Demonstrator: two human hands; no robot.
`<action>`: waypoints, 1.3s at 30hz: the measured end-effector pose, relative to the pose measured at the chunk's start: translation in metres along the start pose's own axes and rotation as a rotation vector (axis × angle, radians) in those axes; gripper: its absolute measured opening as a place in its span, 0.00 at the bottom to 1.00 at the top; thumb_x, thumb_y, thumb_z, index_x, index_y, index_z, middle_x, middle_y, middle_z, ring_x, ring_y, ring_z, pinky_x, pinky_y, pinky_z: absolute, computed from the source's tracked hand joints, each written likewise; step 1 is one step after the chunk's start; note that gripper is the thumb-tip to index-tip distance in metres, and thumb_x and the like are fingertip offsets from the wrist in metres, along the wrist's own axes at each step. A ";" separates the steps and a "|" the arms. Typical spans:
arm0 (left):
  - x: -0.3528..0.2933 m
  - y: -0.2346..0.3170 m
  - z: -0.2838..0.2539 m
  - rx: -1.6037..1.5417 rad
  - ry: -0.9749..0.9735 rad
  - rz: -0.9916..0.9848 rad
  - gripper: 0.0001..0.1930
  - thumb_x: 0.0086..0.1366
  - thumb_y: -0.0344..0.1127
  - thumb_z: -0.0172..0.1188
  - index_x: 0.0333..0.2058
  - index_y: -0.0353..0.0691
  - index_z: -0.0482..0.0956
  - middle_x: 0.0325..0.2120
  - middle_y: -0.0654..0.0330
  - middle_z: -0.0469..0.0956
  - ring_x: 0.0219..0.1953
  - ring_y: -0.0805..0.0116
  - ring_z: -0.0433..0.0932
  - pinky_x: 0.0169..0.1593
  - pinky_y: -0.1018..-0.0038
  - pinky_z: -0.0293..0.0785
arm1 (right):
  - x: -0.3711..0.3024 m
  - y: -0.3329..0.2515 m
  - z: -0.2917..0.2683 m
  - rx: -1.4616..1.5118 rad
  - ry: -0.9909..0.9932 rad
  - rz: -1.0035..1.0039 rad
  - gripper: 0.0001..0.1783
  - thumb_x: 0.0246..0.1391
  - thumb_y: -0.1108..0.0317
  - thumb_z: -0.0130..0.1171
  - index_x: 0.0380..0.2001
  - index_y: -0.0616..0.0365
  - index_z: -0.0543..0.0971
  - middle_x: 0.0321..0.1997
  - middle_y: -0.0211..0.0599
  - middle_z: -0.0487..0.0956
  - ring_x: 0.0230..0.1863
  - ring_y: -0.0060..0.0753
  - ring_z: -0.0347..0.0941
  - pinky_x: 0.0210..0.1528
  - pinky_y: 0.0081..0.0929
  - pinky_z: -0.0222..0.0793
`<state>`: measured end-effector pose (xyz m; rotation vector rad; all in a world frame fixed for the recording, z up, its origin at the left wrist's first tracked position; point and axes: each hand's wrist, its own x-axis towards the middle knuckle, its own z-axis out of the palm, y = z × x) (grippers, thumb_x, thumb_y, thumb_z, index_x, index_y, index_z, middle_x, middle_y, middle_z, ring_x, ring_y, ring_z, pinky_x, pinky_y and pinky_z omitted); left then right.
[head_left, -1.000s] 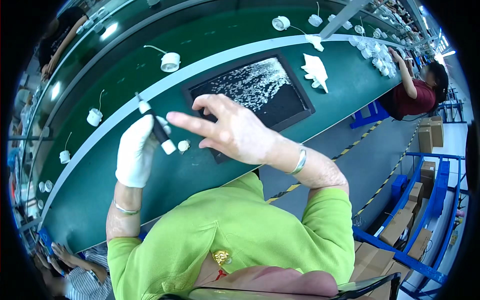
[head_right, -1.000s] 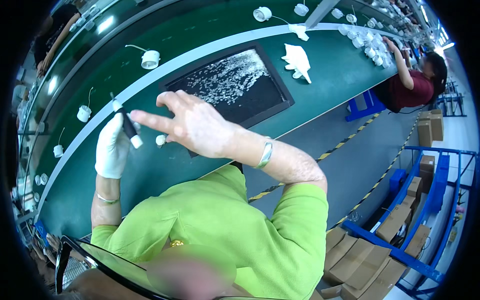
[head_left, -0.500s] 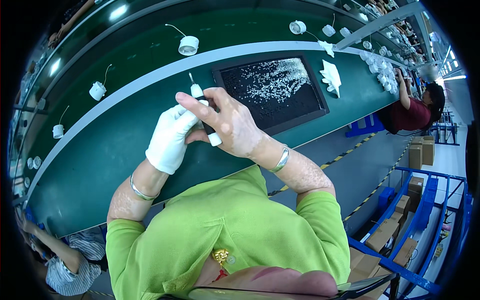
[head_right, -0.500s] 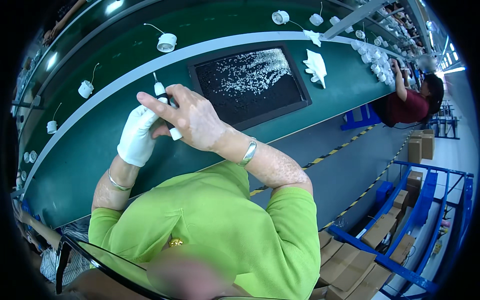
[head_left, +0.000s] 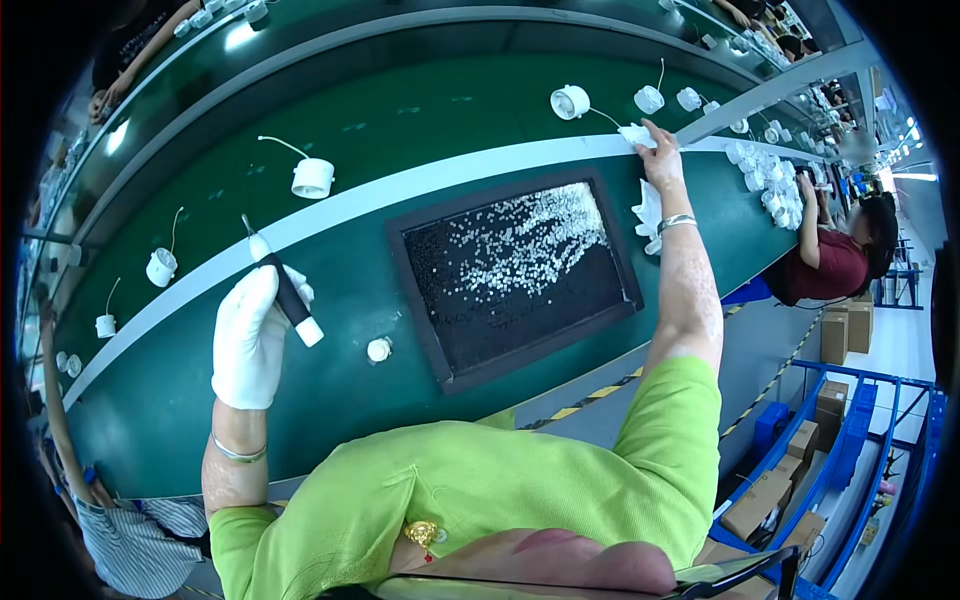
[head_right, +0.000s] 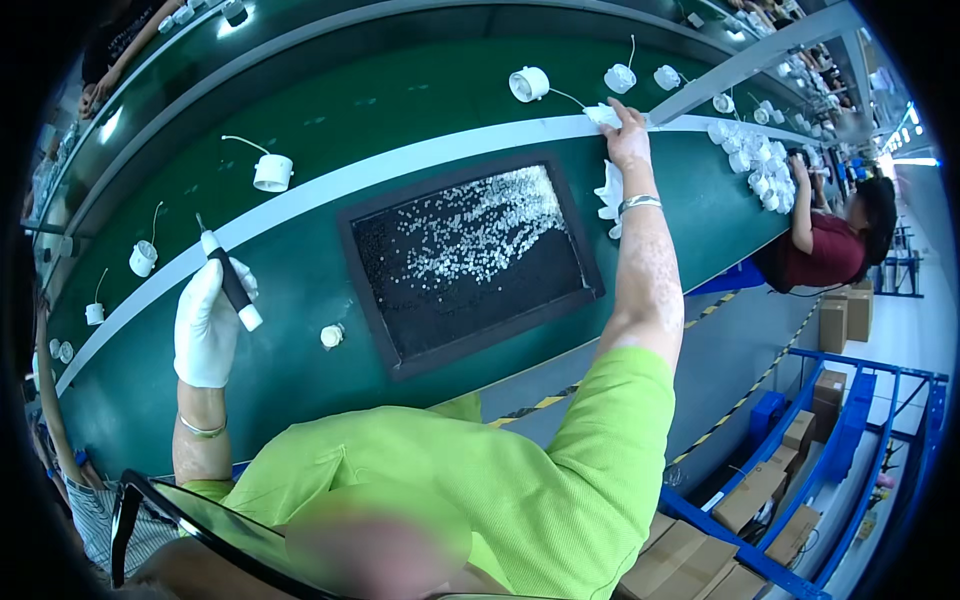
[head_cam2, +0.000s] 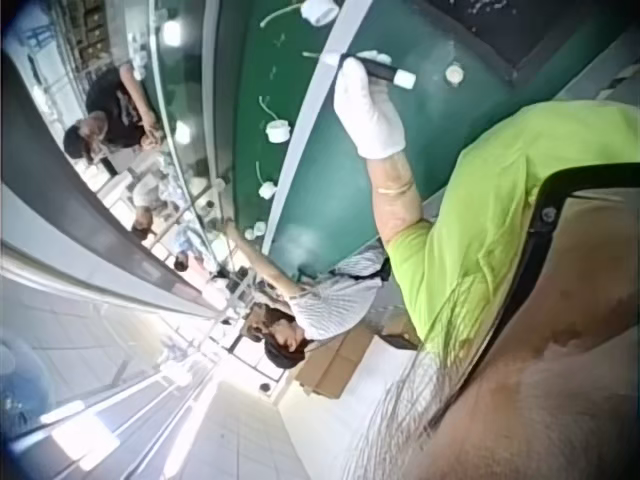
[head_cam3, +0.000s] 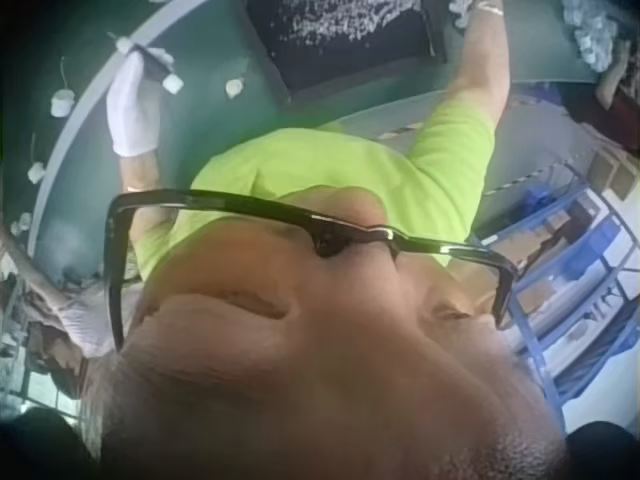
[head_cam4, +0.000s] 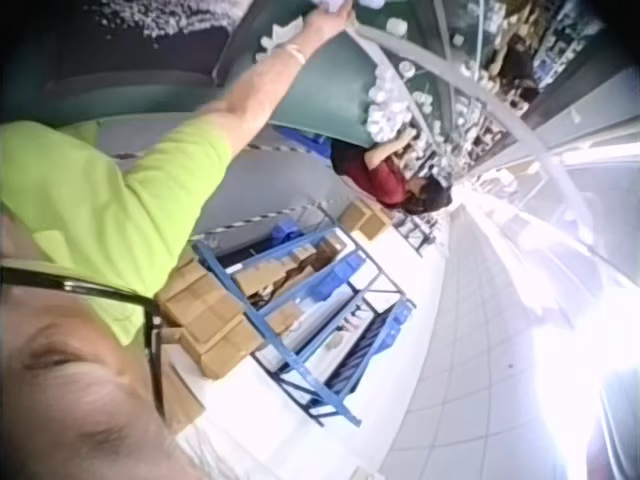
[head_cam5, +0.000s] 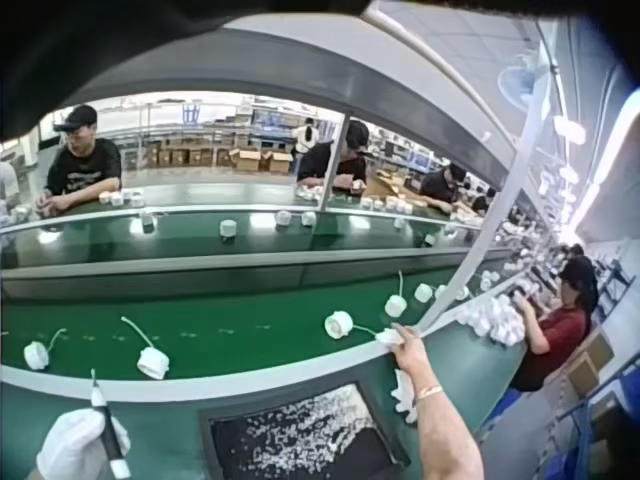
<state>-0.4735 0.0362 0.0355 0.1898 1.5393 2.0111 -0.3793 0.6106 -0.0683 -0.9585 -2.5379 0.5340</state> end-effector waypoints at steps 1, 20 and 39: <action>0.001 0.000 0.000 0.000 0.020 0.012 0.15 0.66 0.42 0.54 0.35 0.33 0.77 0.31 0.58 0.77 0.35 0.69 0.74 0.41 0.72 0.70 | 0.006 0.000 0.007 -0.094 0.004 -0.009 0.21 0.49 0.70 0.61 0.49 0.46 0.78 0.51 0.48 0.74 0.39 0.41 0.76 0.49 0.31 0.70; -0.004 -0.015 0.008 -0.034 -0.079 -0.081 0.13 0.66 0.41 0.55 0.35 0.35 0.77 0.31 0.60 0.77 0.35 0.70 0.76 0.42 0.73 0.71 | -0.104 -0.012 -0.097 -0.337 0.333 -0.410 0.17 0.50 0.73 0.57 0.45 0.53 0.80 0.46 0.42 0.76 0.42 0.41 0.74 0.42 0.33 0.71; 0.013 -0.056 0.100 0.565 -0.349 0.089 0.13 0.64 0.41 0.57 0.36 0.34 0.79 0.30 0.63 0.78 0.32 0.78 0.73 0.37 0.79 0.72 | -0.266 -0.229 0.011 0.592 0.214 -0.771 0.34 0.44 0.53 0.66 0.53 0.57 0.73 0.34 0.38 0.71 0.30 0.34 0.66 0.29 0.28 0.65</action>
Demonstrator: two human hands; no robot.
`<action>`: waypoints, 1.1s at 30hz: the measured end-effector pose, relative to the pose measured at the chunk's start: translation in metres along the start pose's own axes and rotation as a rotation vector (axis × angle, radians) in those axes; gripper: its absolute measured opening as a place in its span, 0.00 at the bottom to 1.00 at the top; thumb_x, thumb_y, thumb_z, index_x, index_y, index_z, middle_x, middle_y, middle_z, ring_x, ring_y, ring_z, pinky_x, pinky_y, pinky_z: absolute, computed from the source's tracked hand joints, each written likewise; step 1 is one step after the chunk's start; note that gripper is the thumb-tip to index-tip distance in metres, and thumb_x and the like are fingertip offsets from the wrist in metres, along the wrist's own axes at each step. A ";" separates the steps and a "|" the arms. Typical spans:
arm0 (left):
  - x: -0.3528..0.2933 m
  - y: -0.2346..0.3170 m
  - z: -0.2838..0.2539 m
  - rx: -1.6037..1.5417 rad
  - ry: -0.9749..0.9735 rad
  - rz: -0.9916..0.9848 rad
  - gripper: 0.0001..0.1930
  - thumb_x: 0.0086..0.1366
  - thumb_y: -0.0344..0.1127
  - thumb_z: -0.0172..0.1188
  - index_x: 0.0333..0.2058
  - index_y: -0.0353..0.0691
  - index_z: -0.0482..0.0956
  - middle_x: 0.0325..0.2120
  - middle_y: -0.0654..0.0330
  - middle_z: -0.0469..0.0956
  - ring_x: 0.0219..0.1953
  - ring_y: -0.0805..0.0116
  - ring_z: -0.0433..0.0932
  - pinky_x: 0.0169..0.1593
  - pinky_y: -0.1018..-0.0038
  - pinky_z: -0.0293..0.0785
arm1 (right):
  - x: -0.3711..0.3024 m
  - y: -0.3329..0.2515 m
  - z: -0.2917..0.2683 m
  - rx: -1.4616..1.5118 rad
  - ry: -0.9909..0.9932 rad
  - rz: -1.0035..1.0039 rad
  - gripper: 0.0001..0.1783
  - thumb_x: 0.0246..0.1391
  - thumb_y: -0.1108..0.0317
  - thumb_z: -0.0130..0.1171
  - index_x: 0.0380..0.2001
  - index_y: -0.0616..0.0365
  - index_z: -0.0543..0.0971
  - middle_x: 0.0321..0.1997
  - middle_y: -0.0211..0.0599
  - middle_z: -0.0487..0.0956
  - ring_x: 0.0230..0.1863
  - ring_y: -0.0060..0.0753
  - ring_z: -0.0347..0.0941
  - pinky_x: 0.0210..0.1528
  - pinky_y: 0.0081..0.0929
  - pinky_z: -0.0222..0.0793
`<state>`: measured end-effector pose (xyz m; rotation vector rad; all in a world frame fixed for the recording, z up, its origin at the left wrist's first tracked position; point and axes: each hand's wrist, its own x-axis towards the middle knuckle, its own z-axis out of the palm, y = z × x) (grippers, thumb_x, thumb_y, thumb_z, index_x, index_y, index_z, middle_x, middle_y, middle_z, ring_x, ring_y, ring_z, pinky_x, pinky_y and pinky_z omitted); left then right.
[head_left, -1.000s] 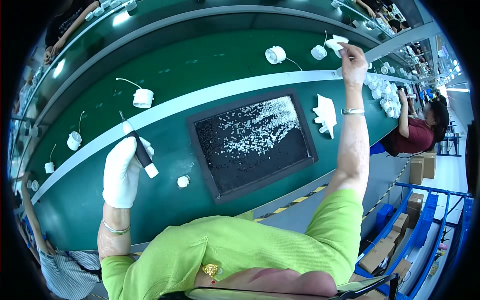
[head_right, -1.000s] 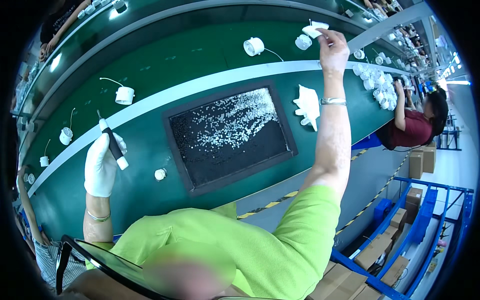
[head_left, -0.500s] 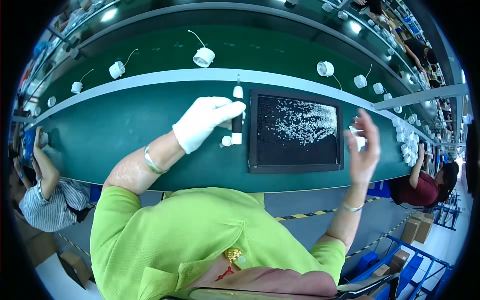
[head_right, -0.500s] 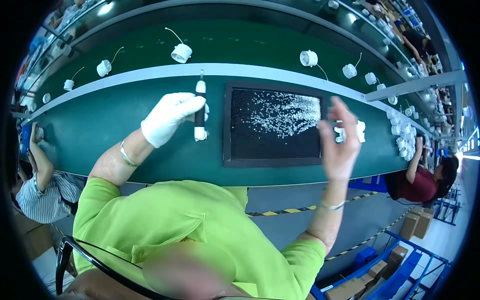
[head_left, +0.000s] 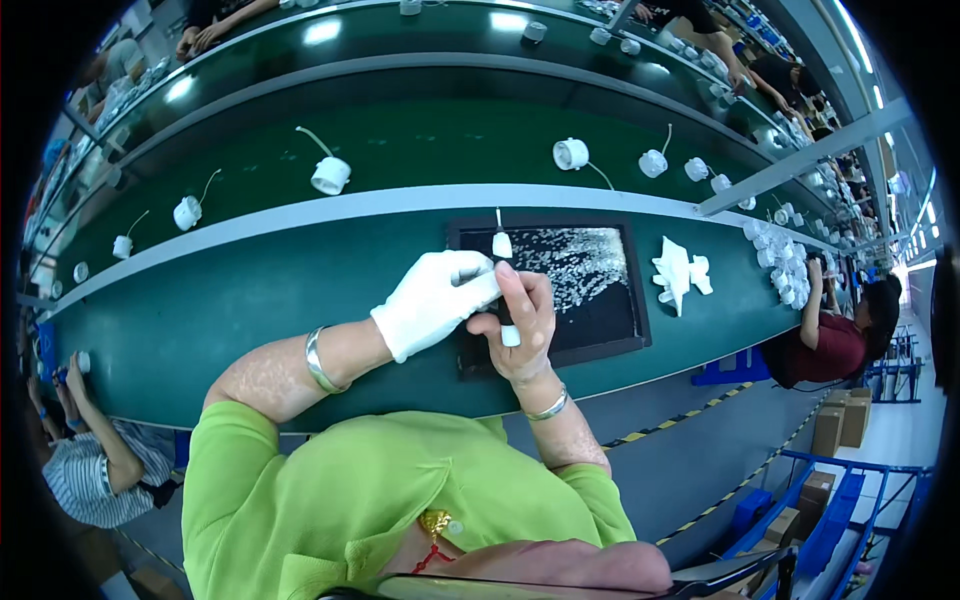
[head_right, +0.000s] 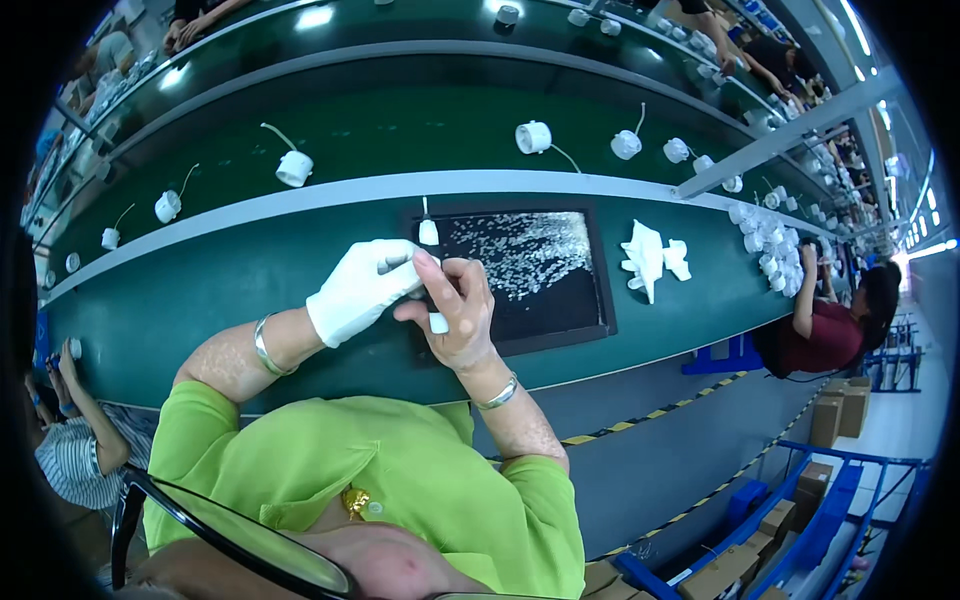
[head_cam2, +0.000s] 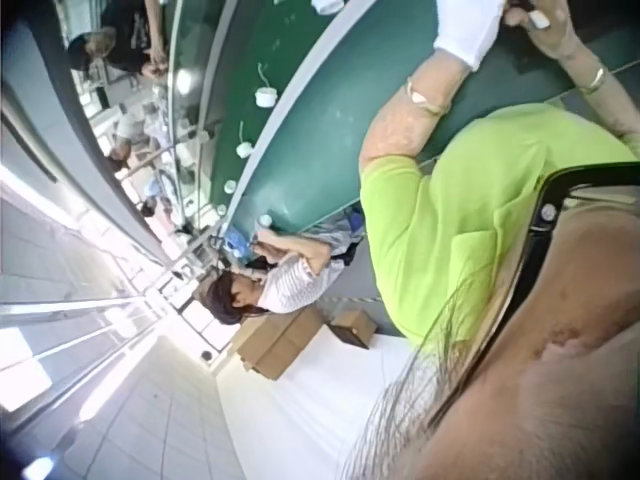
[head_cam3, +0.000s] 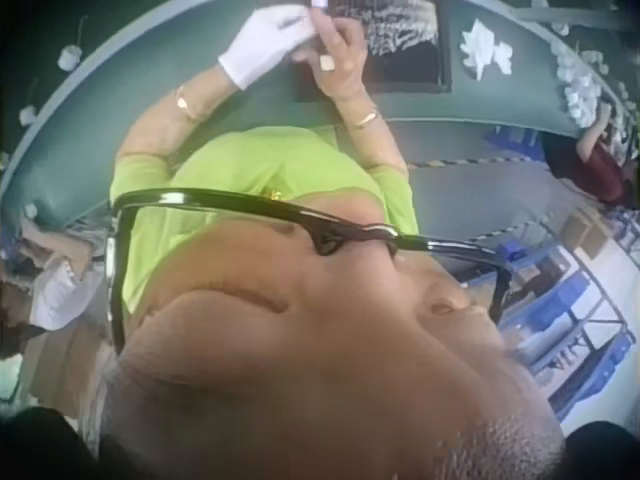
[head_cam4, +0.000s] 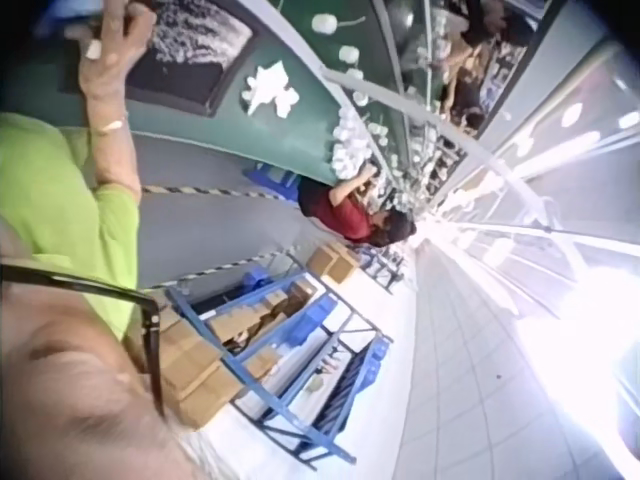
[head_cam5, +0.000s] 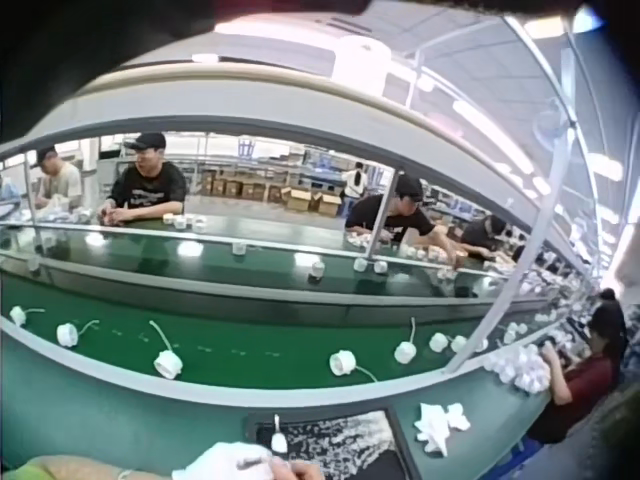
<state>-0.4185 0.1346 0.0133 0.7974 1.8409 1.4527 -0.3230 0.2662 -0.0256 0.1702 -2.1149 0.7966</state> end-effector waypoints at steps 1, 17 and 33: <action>0.009 0.021 0.000 -0.089 -0.113 -0.053 0.13 0.63 0.40 0.58 0.37 0.35 0.80 0.30 0.62 0.79 0.31 0.78 0.74 0.36 0.79 0.72 | -0.001 0.010 -0.007 0.032 0.072 -0.002 0.34 0.44 0.50 0.65 0.52 0.59 0.73 0.34 0.37 0.71 0.30 0.33 0.66 0.30 0.28 0.65; 0.393 -0.013 0.121 0.790 0.062 0.202 0.50 0.49 0.60 0.64 0.63 0.32 0.55 0.60 0.44 0.62 0.62 0.52 0.62 0.63 0.66 0.60 | -0.006 0.104 -0.068 0.474 0.970 0.349 0.26 0.58 0.58 0.57 0.53 0.65 0.67 0.29 0.35 0.72 0.30 0.24 0.68 0.32 0.21 0.64; 0.263 0.016 0.046 0.374 0.129 0.497 0.32 0.51 0.43 0.70 0.53 0.40 0.69 0.40 0.55 0.78 0.43 0.66 0.77 0.49 0.73 0.73 | -0.020 0.121 -0.079 1.057 0.880 0.555 0.25 0.61 0.53 0.51 0.50 0.65 0.70 0.28 0.32 0.71 0.29 0.22 0.64 0.32 0.20 0.61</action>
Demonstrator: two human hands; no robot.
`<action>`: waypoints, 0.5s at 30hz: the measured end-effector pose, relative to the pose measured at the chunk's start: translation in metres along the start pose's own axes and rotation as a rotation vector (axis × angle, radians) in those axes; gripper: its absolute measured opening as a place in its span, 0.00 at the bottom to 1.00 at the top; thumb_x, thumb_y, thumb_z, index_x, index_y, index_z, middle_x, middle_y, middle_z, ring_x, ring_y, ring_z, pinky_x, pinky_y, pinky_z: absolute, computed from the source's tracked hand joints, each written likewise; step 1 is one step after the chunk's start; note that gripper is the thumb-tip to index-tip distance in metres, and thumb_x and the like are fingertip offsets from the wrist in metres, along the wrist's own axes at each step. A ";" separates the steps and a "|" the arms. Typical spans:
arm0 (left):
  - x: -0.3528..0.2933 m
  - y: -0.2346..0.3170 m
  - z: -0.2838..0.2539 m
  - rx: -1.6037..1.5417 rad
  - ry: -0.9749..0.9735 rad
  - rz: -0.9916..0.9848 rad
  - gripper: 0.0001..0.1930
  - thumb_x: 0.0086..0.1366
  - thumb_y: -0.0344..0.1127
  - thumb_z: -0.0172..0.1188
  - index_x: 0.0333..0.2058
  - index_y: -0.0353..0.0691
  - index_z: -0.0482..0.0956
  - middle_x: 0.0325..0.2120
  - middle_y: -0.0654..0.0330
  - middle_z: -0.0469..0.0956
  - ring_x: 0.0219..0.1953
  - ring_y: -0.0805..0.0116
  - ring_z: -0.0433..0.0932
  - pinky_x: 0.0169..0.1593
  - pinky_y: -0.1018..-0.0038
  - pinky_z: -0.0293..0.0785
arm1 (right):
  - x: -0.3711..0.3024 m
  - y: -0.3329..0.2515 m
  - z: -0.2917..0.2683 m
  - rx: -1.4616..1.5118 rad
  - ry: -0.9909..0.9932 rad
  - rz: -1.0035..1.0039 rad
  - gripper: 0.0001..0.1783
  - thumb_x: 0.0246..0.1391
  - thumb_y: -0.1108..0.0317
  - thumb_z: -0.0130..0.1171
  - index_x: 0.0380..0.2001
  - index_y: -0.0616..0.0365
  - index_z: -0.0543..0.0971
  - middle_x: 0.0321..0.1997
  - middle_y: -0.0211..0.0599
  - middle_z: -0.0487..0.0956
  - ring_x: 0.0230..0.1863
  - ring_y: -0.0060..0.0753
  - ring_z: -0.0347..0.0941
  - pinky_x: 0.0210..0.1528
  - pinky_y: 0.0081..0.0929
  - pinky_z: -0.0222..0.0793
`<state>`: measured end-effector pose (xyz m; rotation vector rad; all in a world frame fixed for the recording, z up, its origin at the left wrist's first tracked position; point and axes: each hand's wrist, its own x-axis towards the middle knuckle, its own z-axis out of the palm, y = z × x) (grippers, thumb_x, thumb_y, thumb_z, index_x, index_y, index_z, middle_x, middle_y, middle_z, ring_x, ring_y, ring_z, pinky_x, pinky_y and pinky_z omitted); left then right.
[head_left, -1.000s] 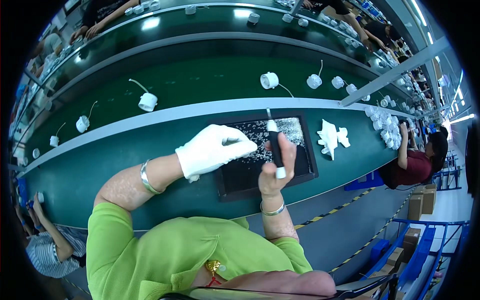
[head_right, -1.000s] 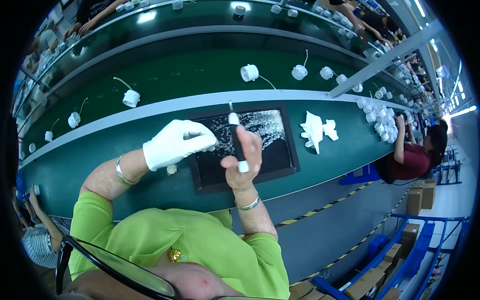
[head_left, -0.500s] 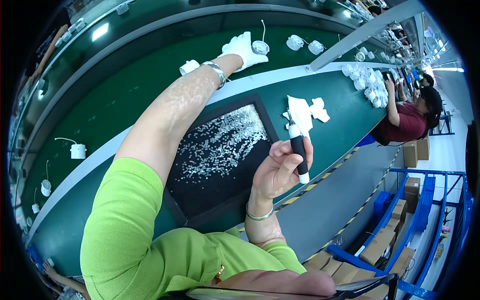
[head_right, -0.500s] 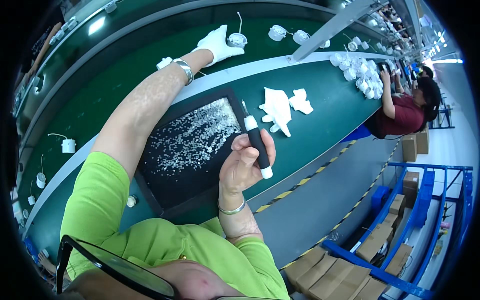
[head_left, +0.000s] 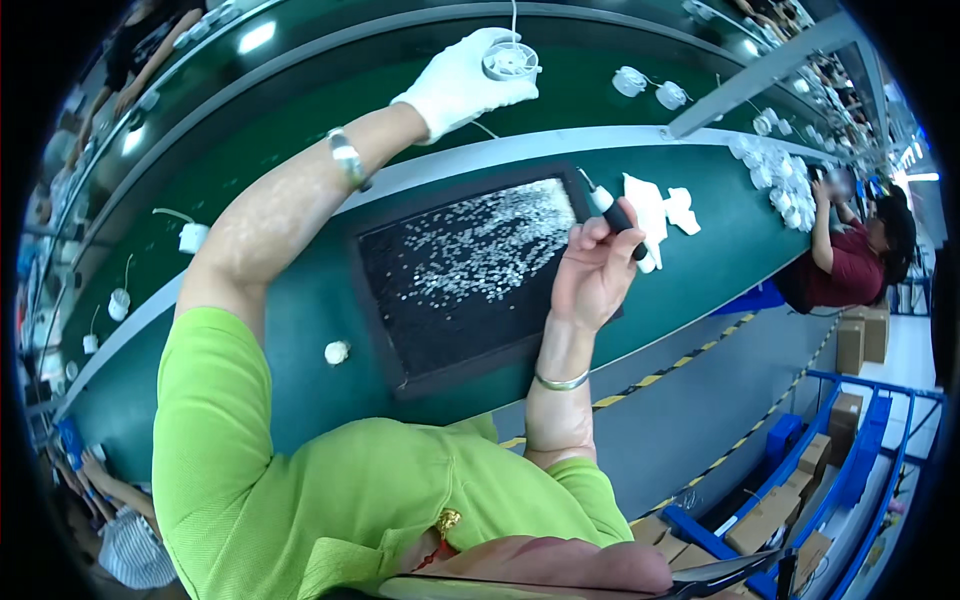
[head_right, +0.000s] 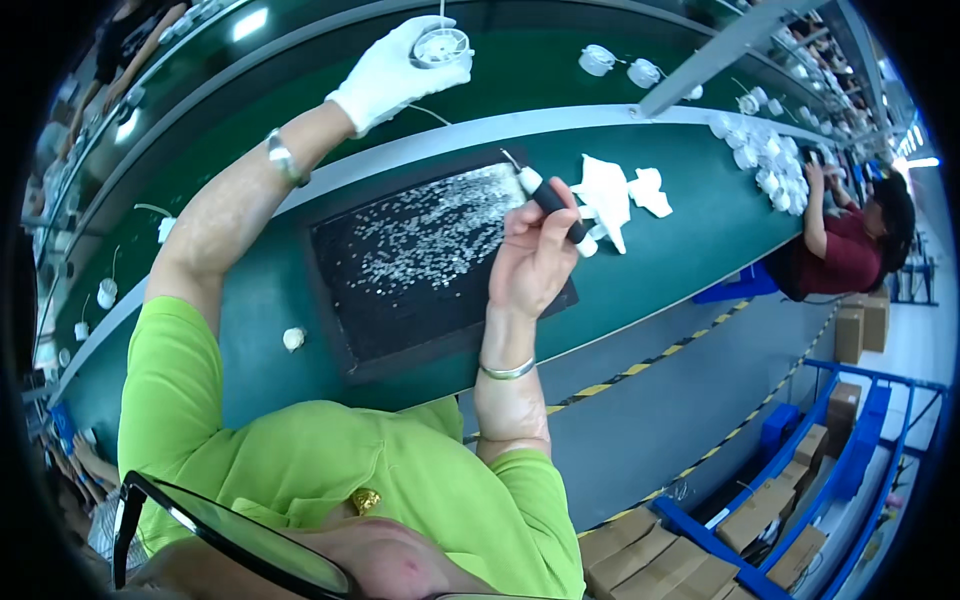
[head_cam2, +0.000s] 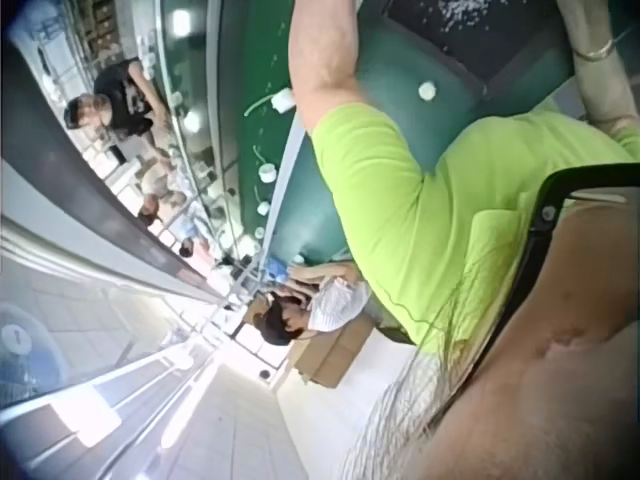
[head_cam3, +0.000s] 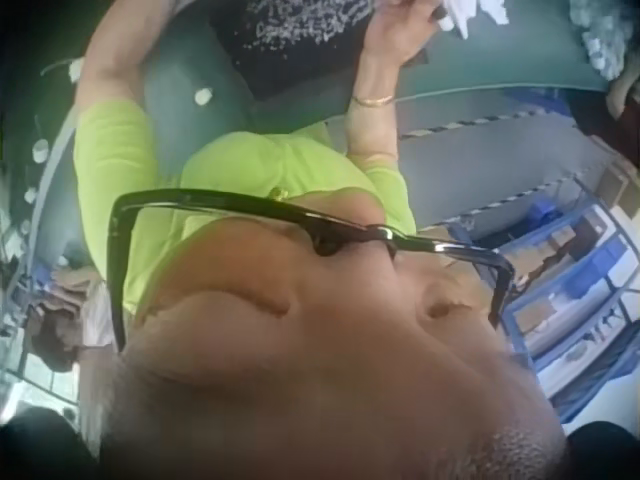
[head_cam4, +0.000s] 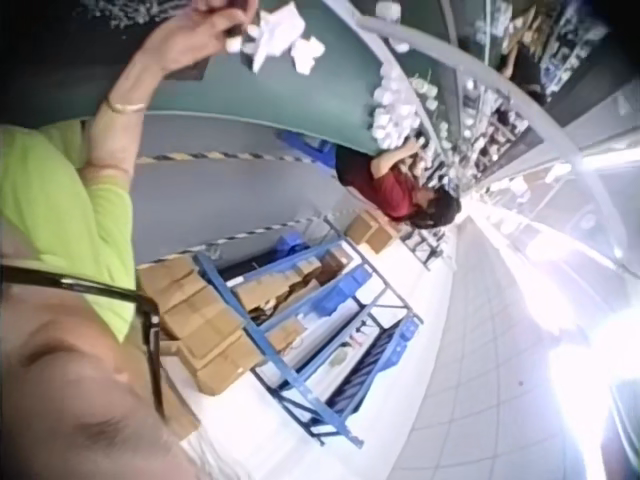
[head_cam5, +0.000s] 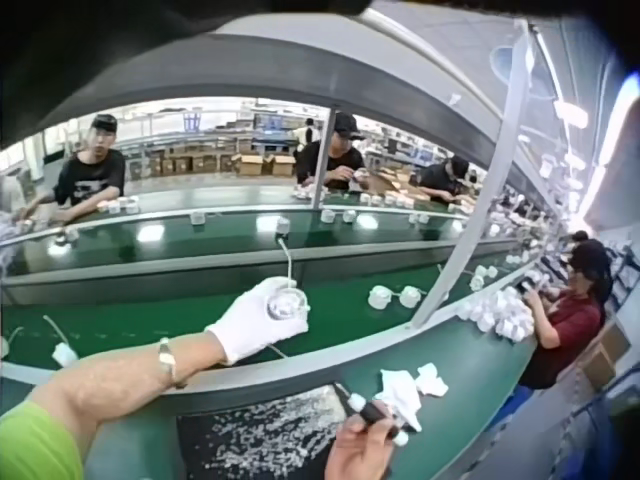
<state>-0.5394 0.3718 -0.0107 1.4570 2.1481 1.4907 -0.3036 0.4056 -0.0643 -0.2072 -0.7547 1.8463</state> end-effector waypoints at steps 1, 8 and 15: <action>-0.030 0.009 -0.031 -0.153 -0.037 -0.069 0.32 0.52 0.40 0.70 0.54 0.38 0.68 0.42 0.56 0.76 0.45 0.67 0.76 0.50 0.74 0.73 | 0.003 0.003 -0.004 0.081 -0.058 0.096 0.26 0.61 0.52 0.51 0.50 0.65 0.70 0.28 0.31 0.70 0.29 0.22 0.63 0.32 0.21 0.60; -0.274 0.017 -0.157 -0.337 0.228 -0.447 0.29 0.53 0.28 0.68 0.53 0.36 0.66 0.44 0.59 0.71 0.45 0.71 0.73 0.46 0.76 0.74 | -0.019 0.021 0.019 0.128 -0.251 0.340 0.27 0.62 0.50 0.48 0.47 0.67 0.72 0.34 0.33 0.71 0.34 0.23 0.63 0.37 0.24 0.60; -0.379 0.011 -0.134 -0.088 0.216 -0.563 0.31 0.48 0.35 0.71 0.51 0.38 0.70 0.44 0.56 0.76 0.47 0.66 0.75 0.52 0.72 0.70 | -0.052 0.030 0.042 0.158 -0.326 0.478 0.23 0.65 0.59 0.45 0.47 0.73 0.72 0.59 0.55 0.66 0.60 0.43 0.66 0.64 0.36 0.63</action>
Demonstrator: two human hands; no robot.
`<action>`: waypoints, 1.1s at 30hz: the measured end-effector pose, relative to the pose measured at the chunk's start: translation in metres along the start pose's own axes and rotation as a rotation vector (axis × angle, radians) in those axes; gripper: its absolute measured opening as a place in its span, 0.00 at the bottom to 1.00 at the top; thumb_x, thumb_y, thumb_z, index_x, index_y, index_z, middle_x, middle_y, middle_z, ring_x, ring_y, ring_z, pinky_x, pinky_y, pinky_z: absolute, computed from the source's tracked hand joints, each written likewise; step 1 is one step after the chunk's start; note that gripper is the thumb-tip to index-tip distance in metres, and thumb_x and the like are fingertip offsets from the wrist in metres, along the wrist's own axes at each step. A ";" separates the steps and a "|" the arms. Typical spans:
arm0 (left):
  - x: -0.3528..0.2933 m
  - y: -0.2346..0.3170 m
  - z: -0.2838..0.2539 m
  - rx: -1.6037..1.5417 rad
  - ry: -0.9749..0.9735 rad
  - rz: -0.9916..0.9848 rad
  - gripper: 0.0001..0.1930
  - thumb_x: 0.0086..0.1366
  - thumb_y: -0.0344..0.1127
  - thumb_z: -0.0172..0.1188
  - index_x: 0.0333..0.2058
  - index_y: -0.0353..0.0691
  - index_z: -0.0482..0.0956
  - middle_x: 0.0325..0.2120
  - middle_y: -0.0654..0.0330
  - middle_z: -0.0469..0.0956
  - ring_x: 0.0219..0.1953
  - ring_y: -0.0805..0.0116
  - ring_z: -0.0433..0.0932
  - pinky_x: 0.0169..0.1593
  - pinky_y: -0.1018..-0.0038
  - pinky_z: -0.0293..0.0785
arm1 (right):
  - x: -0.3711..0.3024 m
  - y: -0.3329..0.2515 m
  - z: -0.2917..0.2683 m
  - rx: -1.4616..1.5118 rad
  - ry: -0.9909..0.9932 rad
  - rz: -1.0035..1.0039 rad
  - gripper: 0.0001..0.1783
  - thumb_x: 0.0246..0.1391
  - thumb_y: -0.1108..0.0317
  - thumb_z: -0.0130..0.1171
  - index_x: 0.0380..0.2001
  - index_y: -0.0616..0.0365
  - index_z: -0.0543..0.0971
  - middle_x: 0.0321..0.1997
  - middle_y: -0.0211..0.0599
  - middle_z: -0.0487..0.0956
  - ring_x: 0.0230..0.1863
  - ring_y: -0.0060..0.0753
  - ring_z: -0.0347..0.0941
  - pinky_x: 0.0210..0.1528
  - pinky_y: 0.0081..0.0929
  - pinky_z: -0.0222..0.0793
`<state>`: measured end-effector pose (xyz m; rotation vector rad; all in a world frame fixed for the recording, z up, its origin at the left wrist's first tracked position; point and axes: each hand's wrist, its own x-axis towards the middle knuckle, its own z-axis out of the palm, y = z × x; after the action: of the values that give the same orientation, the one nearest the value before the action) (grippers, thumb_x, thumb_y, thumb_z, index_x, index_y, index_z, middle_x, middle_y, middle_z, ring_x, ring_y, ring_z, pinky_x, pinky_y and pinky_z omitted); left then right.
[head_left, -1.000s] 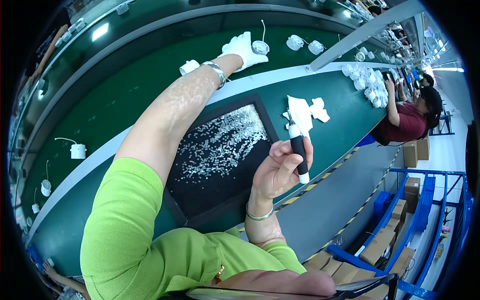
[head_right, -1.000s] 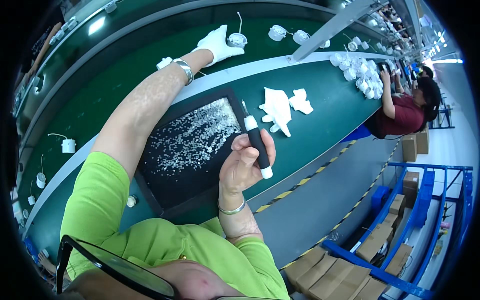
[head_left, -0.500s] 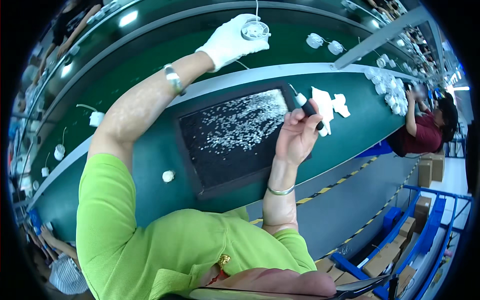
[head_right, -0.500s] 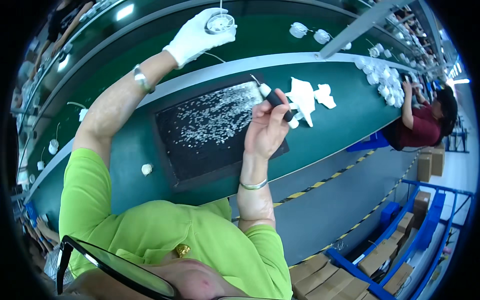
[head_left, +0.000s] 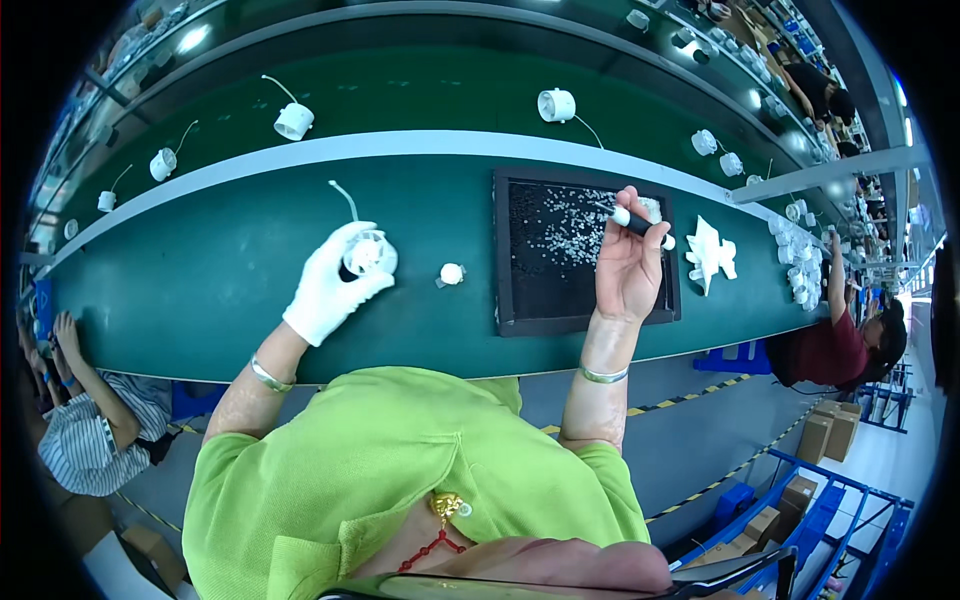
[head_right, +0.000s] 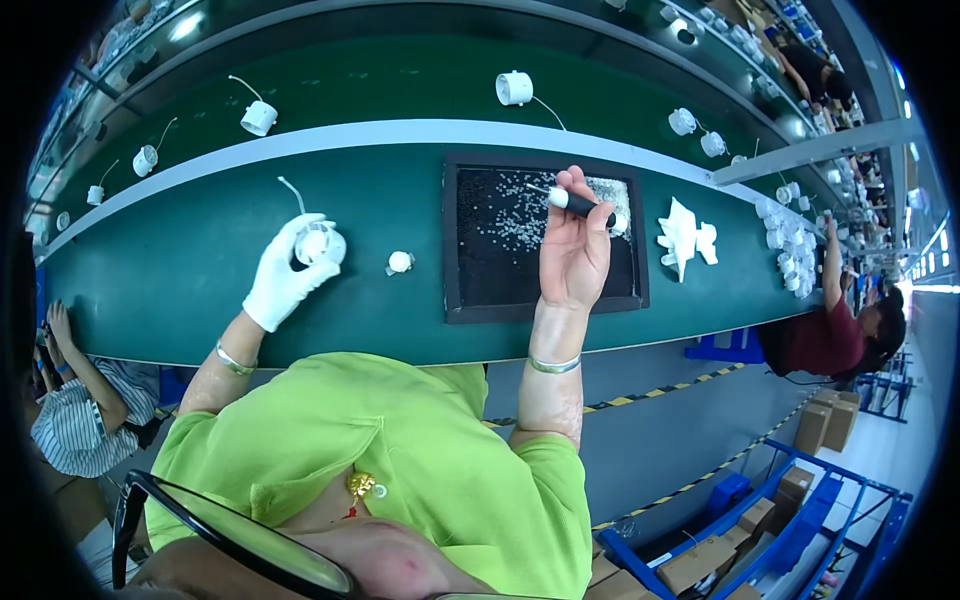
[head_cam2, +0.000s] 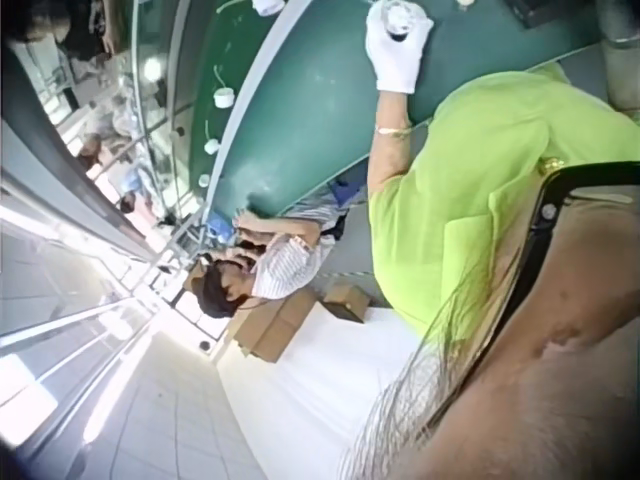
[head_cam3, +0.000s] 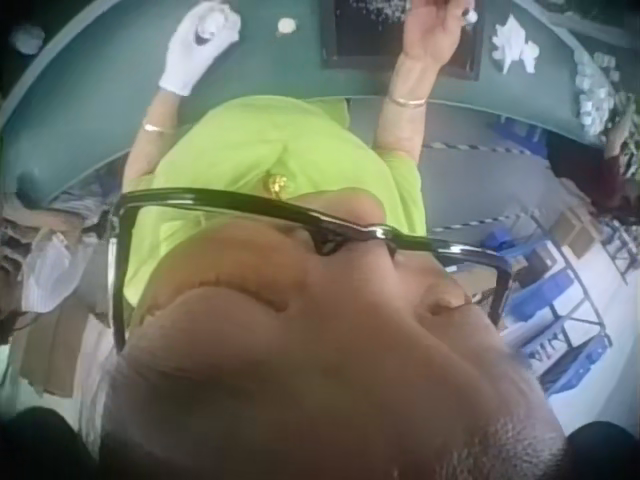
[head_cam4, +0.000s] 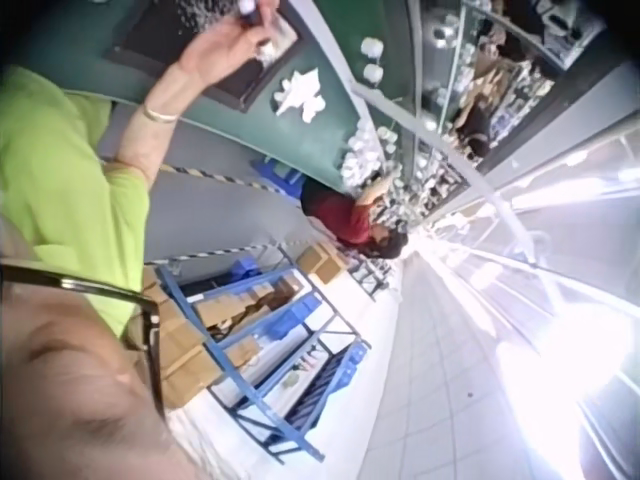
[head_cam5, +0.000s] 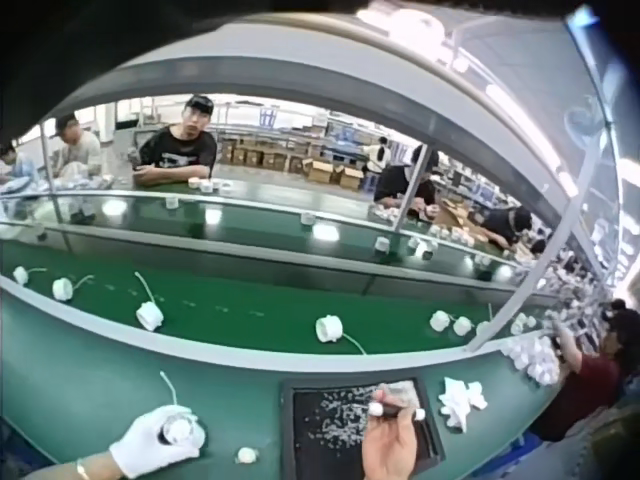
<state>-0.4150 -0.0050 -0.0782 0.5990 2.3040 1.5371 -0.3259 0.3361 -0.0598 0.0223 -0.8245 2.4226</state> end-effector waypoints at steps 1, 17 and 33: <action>0.001 0.003 0.005 0.015 -0.048 0.055 0.31 0.47 0.36 0.71 0.50 0.38 0.71 0.44 0.55 0.76 0.46 0.64 0.76 0.52 0.71 0.70 | 0.000 0.002 0.005 -0.004 -0.006 0.013 0.23 0.65 0.59 0.45 0.47 0.73 0.72 0.59 0.55 0.66 0.60 0.43 0.66 0.64 0.36 0.63; 0.041 0.002 0.068 0.266 -0.128 0.415 0.30 0.41 0.42 0.73 0.46 0.45 0.75 0.38 0.58 0.76 0.41 0.56 0.74 0.47 0.65 0.64 | -0.016 0.049 0.054 0.353 0.050 0.312 0.10 0.64 0.68 0.45 0.42 0.63 0.71 0.49 0.43 0.67 0.49 0.36 0.65 0.62 0.40 0.58; 0.038 -0.001 0.078 0.235 -0.068 0.408 0.27 0.42 0.36 0.72 0.44 0.43 0.74 0.34 0.58 0.77 0.37 0.57 0.75 0.43 0.64 0.69 | -0.035 0.110 0.076 -0.300 -0.011 0.011 0.29 0.63 0.41 0.38 0.21 0.57 0.61 0.26 0.34 0.65 0.09 0.14 0.46 0.12 0.15 0.48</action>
<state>-0.4114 0.0764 -0.1093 1.2272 2.4330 1.3806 -0.3671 0.2044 -0.0664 -0.0845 -1.1862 2.2861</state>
